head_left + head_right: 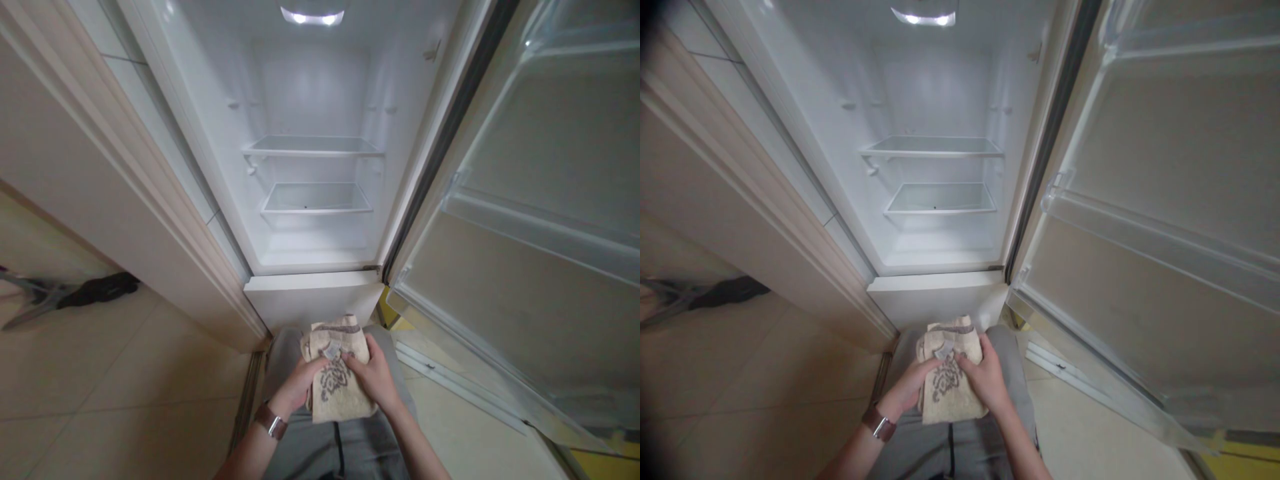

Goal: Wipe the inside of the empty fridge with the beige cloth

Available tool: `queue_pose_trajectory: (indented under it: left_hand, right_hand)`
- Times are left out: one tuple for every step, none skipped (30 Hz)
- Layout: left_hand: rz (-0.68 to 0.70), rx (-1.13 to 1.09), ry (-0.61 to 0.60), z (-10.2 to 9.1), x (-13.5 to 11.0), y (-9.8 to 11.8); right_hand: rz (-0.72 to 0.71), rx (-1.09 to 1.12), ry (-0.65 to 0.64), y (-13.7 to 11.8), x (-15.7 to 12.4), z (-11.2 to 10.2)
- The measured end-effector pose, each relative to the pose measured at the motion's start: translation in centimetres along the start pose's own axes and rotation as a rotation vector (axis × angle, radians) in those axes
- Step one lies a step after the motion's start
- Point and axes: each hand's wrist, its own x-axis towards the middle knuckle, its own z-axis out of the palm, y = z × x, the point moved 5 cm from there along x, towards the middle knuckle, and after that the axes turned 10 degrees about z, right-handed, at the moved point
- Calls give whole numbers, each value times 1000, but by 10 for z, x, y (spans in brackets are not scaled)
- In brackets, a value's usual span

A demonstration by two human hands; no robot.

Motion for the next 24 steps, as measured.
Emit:
queue_pose_trajectory:
  left_hand:
    - [9, -7, 27, -2, 1, 0]
    - [2, -20, 45, -4, 2, -1]
    - [-16, -33, 52, -6, 3, -1]
    - [-37, -45, 53, -8, 3, -1]
    - [-50, -54, 56, -9, 4, 0]
    - [-53, -59, 60, -10, 4, 2]
    - [-46, -63, 67, -11, 4, 4]
    - [-36, -68, 75, -11, 4, 7]
    - [-28, -76, 79, -11, 5, 9]
    - [-28, -88, 81, -11, 5, 12]
    - [-34, -102, 79, -11, 5, 13]
    - [-44, -116, 75, -11, 5, 15]
    - [-56, -128, 73, -12, 5, 17]
    - [-63, -138, 75, -14, 6, 19]
    - [-64, -146, 82, -17, 7, 22]
    - [-56, -152, 95, -20, 8, 26]
    - [-36, -157, 112, -24, 10, 30]
    - [-6, -162, 130, -28, 11, 36]
    - [26, -166, 145, -31, 13, 42]
    - [55, -170, 155, -33, 14, 48]
    - [75, -173, 154, -34, 16, 53]
    - [83, -174, 143, -34, 17, 59]
    - [76, -177, 121, -33, 19, 63]
    - [61, -178, 93, -31, 21, 68]
  right_hand:
    - [11, 33, -37, -1, 0, 2]
    - [34, 80, -78, -1, 1, 4]
    - [61, 128, -114, -1, 1, 5]
    - [87, 170, -139, -1, 2, 7]
    - [103, 199, -150, -1, 2, 8]
    - [110, 215, -148, -1, 3, 9]
    - [109, 220, -137, -1, 4, 10]
    - [104, 221, -126, -2, 4, 11]
    - [101, 218, -120, -1, 5, 12]
    - [103, 211, -126, -1, 5, 14]
    - [105, 200, -137, 0, 6, 16]
    - [105, 185, -147, 1, 8, 17]
    - [105, 167, -144, 2, 10, 17]
    - [108, 146, -122, 3, 14, 16]
    - [113, 124, -83, 5, 18, 13]
    - [115, 106, -39, 5, 23, 10]
    - [112, 92, 0, 4, 29, 8]
    - [105, 84, 28, 2, 34, 6]
    - [95, 85, 34, -2, 38, 7]
    - [88, 97, 8, -7, 42, 10]
    - [94, 126, -49, -11, 45, 16]
    - [124, 171, -136, -15, 47, 24]
    - [172, 231, -245, -18, 48, 34]
    - [230, 300, -359, -21, 48, 44]
